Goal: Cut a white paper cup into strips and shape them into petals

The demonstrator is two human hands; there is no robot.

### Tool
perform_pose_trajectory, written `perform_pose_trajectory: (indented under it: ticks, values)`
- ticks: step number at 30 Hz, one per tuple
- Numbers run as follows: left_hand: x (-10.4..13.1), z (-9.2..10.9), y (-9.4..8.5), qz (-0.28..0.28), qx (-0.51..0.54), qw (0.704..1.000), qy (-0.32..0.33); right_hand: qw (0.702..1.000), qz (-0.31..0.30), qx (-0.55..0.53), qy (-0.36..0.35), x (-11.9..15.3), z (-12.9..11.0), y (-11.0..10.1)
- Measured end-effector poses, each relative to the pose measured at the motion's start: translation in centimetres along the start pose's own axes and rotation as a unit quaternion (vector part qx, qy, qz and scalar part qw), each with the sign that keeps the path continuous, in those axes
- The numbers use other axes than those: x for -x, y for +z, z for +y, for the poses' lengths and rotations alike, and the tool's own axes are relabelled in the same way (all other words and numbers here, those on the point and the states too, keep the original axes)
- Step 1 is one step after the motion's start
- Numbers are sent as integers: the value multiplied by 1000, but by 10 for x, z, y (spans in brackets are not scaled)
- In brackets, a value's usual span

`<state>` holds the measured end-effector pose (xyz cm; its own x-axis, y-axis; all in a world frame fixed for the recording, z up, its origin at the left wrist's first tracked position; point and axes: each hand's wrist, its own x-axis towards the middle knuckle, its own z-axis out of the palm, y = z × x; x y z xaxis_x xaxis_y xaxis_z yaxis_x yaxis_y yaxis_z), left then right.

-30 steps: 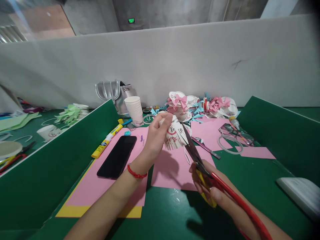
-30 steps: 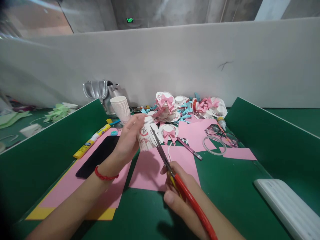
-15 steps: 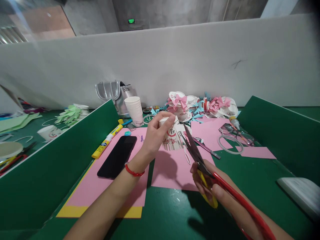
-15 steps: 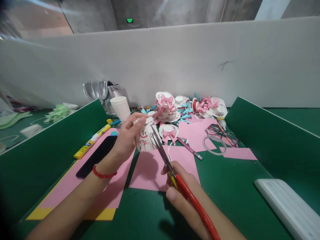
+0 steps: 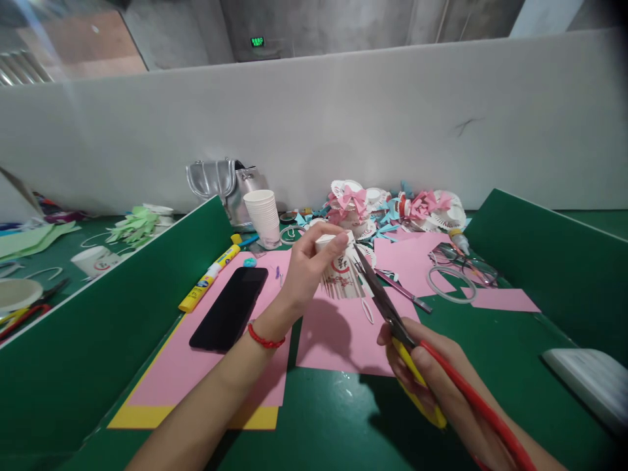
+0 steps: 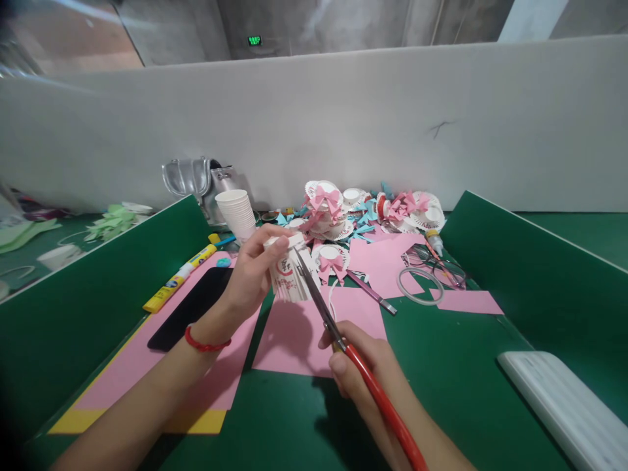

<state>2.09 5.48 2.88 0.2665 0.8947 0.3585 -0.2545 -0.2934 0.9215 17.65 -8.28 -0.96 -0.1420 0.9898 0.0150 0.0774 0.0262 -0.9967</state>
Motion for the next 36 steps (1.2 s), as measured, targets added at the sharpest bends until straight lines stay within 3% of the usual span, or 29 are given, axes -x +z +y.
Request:
perform_pose_trajectory:
  ticks: [12, 24, 32, 36]
  values:
    - [1, -1, 0, -10, -5, 1000, -4, 999, 30, 0, -22, -3, 25, -2]
    - [1, 1, 1, -14, -5, 1000, -15, 998, 41, 28, -29, -3, 21, -1]
    - [3, 1, 6, 0, 2, 1000, -18, 998, 5, 65, -20, -5, 15, -2]
    - [1, 6, 6, 22, 81, 995, -53, 997, -28, 65, -24, -1, 11, 2]
